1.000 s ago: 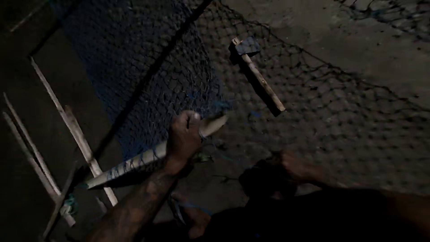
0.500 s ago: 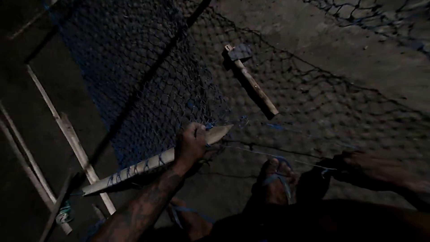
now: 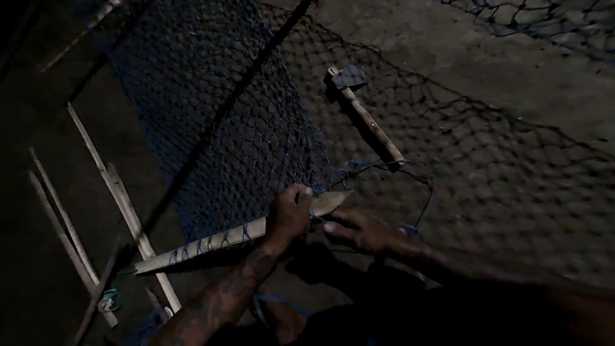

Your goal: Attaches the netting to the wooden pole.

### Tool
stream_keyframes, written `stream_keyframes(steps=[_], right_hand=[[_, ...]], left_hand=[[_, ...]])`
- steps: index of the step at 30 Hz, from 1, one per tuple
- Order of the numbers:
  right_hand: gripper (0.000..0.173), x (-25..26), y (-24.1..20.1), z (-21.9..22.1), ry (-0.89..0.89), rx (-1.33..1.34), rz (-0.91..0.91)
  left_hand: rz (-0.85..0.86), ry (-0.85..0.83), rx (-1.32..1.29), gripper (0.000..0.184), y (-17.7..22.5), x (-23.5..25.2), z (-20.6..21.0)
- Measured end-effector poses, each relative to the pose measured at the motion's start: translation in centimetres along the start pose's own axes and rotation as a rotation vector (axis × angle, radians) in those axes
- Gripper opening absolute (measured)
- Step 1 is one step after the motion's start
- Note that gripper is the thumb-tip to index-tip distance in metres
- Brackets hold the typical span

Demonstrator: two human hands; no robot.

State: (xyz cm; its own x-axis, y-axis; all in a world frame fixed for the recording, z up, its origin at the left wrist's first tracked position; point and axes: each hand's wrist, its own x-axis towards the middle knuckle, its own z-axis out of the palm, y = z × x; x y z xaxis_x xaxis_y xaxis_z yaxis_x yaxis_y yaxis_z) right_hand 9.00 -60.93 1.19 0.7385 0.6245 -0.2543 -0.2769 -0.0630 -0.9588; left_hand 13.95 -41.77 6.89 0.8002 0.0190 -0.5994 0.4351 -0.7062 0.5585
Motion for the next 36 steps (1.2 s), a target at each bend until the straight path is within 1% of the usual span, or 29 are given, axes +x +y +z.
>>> stream_keyframes(steps=[2, 4, 5, 6, 7, 8, 10, 11, 12, 13, 14, 15, 16, 17, 18, 19, 20, 21, 23, 24, 26, 30, 34, 36], right_hand=[[0.041, -1.3, 1.2, 0.5, 0.042, -0.214, -0.154], [0.039, -2.2, 3.0, 0.2, 0.011, -0.486, -0.338], [0.036, -2.6, 3.3, -0.5, -0.026, -0.599, -0.362], [0.034, -2.8, 3.1, -1.7, -0.06, -0.666, -0.314], [0.032, -3.0, 2.4, -3.1, -0.077, -0.663, -0.182], [0.037, -3.1, 1.6, -4.5, -0.06, -0.652, -0.067], [0.044, -2.7, 2.1, -6.1, 0.102, -0.701, -0.196], [0.045, -2.4, 2.3, -6.1, 0.171, -0.694, -0.238], [0.044, -2.3, 2.3, -5.5, 0.211, -0.686, -0.237], [0.042, -2.5, 2.0, -4.6, 0.206, -0.666, -0.204], [0.042, -2.8, 1.9, -3.5, 0.154, -0.635, -0.178], [0.045, -3.1, 1.9, -2.3, 0.082, -0.619, -0.187], [0.05, -3.5, 2.0, -1.0, 0.032, -0.588, -0.202], [0.052, -3.8, 2.1, 0.0, 0.048, -0.531, -0.213], [0.055, -3.8, 2.1, 0.2, 0.103, -0.446, -0.178], [0.056, -3.7, 1.9, -0.2, 0.153, -0.355, -0.098], [0.054, -3.3, 2.2, -0.6, 0.215, -0.312, -0.09], [0.051, -3.0, 2.3, -1.0, 0.251, -0.3, -0.117], [0.046, -2.4, 2.4, -1.2, 0.299, -0.296, -0.203], [0.044, -2.2, 2.2, -1.0, 0.308, -0.264, -0.199], [0.041, -1.8, 1.9, -0.8, 0.33, -0.192, -0.123], [0.033, -1.2, 1.9, -0.4, 0.392, -0.256, -0.032], [0.028, -0.6, 2.7, 0.4, 0.586, -0.313, -0.122], [0.027, -0.7, 3.0, 0.5, 0.599, -0.342, -0.142]], left_hand=[[0.02, -0.007, 0.018, 0.027, -0.2, -0.1, -0.1], [0.025, -0.054, 0.064, 0.03, -0.3, -0.4, 0.3], [0.024, -0.081, 0.087, 0.032, -0.4, -0.7, 0.6], [0.024, -0.095, 0.103, 0.033, -0.4, -0.8, 0.8], [0.029, -0.094, 0.112, 0.033, -0.4, -0.9, 0.8], [0.042, -0.089, 0.114, 0.033, -0.4, -1.0, 0.7], [0.098, -0.041, 0.079, 0.032, 0.1, -1.2, 0.8], [0.152, 0.005, 0.057, 0.03, 0.2, -1.3, 0.9], [0.217, 0.056, 0.04, 0.029, 0.1, -1.6, 1.1], [0.273, 0.097, 0.019, 0.029, -0.1, -1.8, 1.4], [0.311, 0.125, 0.002, 0.029, -0.3, -2.0, 1.6], [0.307, 0.12, -0.005, 0.029, -0.3, -1.9, 1.6], [0.262, 0.076, -0.006, 0.029, -0.1, -1.8, 1.3], [0.205, 0.012, 0.006, 0.029, 0.2, -1.5, 1.0], [0.14, -0.061, 0.017, 0.029, 0.5, -1.1, 0.6], [0.083, -0.122, 0.021, 0.029, 0.8, -0.6, 0.3], [0.034, -0.168, 0.025, 0.028, 1.0, 0.0, 0.1], [-0.007, -0.212, 0.019, 0.027, 1.2, 0.6, 0.0], [-0.01, -0.263, 0.0, 0.026, 1.1, 2.0, 0.1], [0.007, -0.278, -0.012, 0.025, 0.9, 2.4, 0.2], [0.043, -0.286, -0.032, 0.021, 0.6, 2.5, 0.5], [0.103, -0.257, -0.053, 0.017, 0.2, 2.1, 1.0], [0.078, -0.25, -0.03, 0.02, 0.6, 2.0, 1.2], [0.033, -0.225, -0.034, 0.019, 1.0, 1.9, 1.4]])
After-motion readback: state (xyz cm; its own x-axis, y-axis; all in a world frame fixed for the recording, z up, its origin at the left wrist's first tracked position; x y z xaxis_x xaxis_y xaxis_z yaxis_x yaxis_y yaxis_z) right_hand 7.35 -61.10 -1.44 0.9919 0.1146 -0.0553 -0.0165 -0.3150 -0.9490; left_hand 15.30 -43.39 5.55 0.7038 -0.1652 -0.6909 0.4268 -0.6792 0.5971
